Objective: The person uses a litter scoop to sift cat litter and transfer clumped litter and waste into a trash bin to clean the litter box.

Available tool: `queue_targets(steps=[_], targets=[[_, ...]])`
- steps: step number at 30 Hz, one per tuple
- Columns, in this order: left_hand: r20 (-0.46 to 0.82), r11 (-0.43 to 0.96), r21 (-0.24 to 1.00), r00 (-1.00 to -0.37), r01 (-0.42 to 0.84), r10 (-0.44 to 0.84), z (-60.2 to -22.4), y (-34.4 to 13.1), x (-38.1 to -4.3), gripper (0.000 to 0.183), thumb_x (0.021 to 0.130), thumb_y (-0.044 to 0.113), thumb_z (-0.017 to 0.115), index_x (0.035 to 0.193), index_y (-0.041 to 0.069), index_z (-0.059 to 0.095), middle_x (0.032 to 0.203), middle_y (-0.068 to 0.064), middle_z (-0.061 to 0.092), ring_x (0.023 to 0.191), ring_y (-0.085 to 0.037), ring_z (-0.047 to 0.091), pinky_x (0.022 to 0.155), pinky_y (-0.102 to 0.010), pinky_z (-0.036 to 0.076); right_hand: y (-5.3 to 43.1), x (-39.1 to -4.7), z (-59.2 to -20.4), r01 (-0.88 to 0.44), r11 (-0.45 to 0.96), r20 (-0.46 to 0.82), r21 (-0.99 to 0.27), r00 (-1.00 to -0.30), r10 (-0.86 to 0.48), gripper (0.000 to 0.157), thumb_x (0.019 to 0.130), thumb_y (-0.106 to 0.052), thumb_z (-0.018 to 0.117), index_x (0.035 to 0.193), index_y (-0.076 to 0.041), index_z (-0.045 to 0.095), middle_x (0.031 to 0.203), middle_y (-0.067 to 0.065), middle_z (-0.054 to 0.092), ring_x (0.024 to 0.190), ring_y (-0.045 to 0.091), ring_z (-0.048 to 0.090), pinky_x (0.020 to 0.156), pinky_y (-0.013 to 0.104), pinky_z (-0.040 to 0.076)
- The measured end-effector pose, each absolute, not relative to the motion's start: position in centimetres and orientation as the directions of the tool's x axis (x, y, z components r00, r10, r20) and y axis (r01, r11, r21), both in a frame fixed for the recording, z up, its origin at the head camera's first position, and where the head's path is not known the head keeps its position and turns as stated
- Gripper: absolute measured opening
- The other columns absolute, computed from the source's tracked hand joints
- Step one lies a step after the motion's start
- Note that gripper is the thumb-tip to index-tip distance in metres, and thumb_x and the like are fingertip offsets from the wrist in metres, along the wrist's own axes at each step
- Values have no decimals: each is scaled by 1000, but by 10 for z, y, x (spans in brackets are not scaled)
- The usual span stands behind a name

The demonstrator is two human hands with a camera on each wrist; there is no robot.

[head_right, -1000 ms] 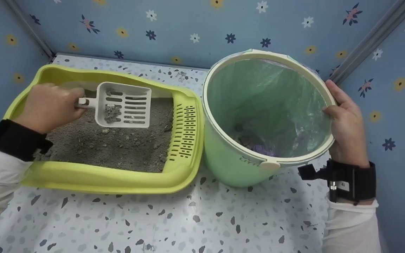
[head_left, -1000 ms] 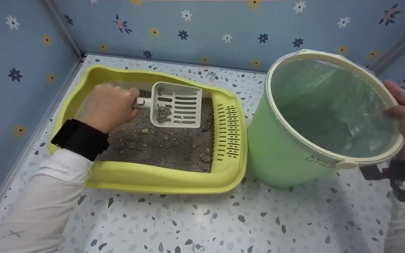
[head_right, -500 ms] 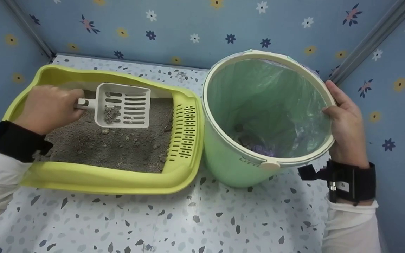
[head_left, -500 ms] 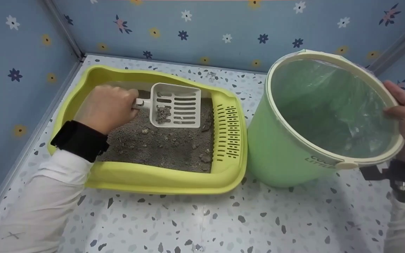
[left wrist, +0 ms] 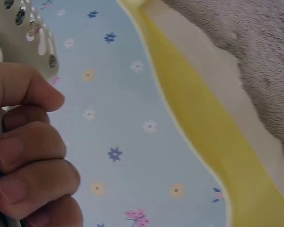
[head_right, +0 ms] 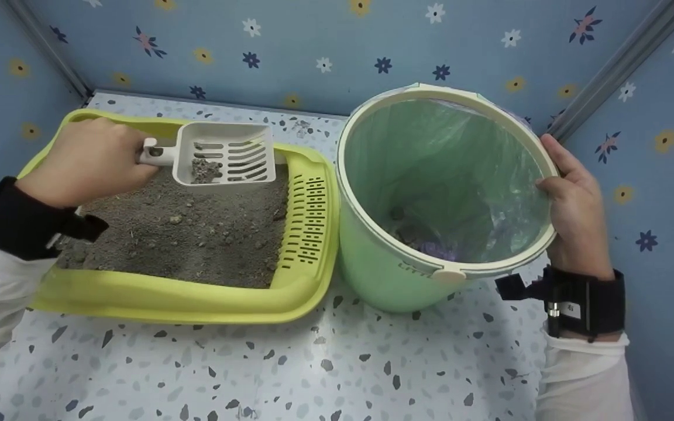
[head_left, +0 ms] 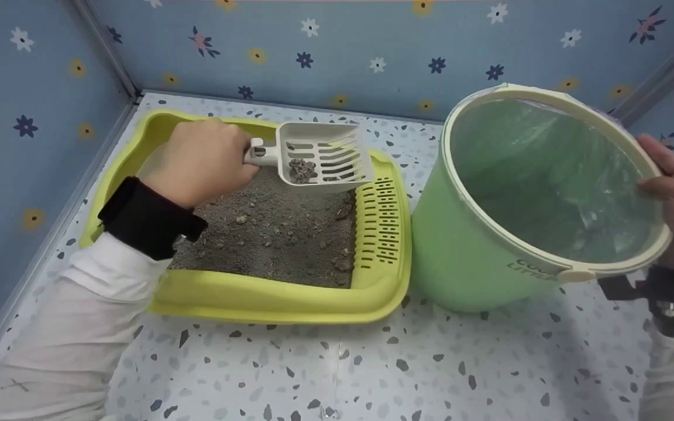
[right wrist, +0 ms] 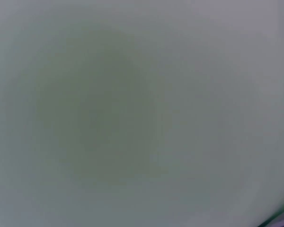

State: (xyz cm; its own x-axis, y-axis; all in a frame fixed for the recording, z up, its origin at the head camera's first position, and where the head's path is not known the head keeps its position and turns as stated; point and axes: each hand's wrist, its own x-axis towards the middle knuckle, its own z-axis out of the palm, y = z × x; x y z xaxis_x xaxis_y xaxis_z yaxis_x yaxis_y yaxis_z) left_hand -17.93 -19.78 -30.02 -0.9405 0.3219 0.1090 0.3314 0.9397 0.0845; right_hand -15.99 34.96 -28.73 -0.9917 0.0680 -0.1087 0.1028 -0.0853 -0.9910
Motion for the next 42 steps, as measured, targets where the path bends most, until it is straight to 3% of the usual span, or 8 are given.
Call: queue_targets(steps=[10, 14, 17, 21, 30, 35, 39, 42], targets=[[83, 926, 128, -934, 355, 346, -260, -160, -190, 26, 83, 23, 52, 60, 12, 48, 55, 0, 41, 50, -17, 37, 45, -29, 28, 349, -164, -288, 103, -84, -108, -991, -993, 53, 52, 101, -7, 31, 147, -33, 28, 156, -10, 18, 141, 11, 24, 82, 17, 50], [103, 921, 128, -928, 368, 357, -242, -135, -193, 22, 83, 22, 52, 63, 12, 54, 57, 1, 42, 51, -16, 36, 45, -29, 28, 349, -164, -290, 81, -48, -84, -996, -995, 62, 53, 101, -7, 30, 148, -31, 25, 157, -9, 16, 142, 13, 21, 83, 15, 49], [122, 921, 115, -925, 372, 359, -231, -113, -195, 19, 84, 23, 53, 79, 11, 67, 62, 1, 49, 56, -16, 40, 48, -29, 29, 348, -164, -290, 78, -57, -82, -995, -994, 77, 52, 101, -6, 30, 147, -31, 27, 156, -8, 17, 142, 14, 21, 83, 16, 49], [181, 924, 89, -918, 373, 353, -222, -84, -197, 25, 84, 23, 54, 100, 17, 72, 74, 1, 60, 61, -17, 46, 50, -29, 31, 346, -164, -290, 87, -96, -94, -992, -992, 79, 52, 101, -5, 32, 146, -30, 30, 156, -6, 20, 141, 12, 25, 82, 18, 50], [397, 907, 10, -834, 422, 384, -227, -35, -202, 23, 93, 23, 49, 94, 16, 71, 78, 1, 68, 61, -14, 49, 51, -26, 33, 343, -164, -290, 82, -115, -95, -990, -990, 107, 52, 99, -3, 37, 145, -27, 34, 153, -4, 25, 132, 11, 39, 84, 18, 50], [577, 865, -175, -663, 469, 477, -244, -22, -201, 31, 99, 15, 39, 81, 12, 64, 64, 2, 59, 53, -11, 41, 50, -25, 25, 343, -165, -289, 83, -111, -95, -990, -990, 106, 52, 99, -3, 38, 145, -27, 34, 155, -5, 22, 133, 10, 37, 85, 17, 49], [749, 821, -452, -352, 348, 561, -259, -16, -201, 37, 98, 7, 32, 69, 17, 53, 54, 6, 45, 49, -8, 33, 51, -24, 19, 344, -164, -291, 67, -104, -78, -992, -991, 105, 52, 99, -2, 37, 145, -26, 34, 154, -4, 24, 137, 12, 32, 85, 17, 48], [798, 799, -567, -105, 201, 593, -267, -13, -203, 37, 98, 6, 35, 65, 20, 46, 52, 8, 40, 48, -6, 32, 50, -23, 21, 346, -164, -292, 43, -120, -55, -992, -994, 96, 53, 98, 0, 37, 145, -24, 34, 153, -3, 26, 135, 12, 35, 85, 17, 48]])
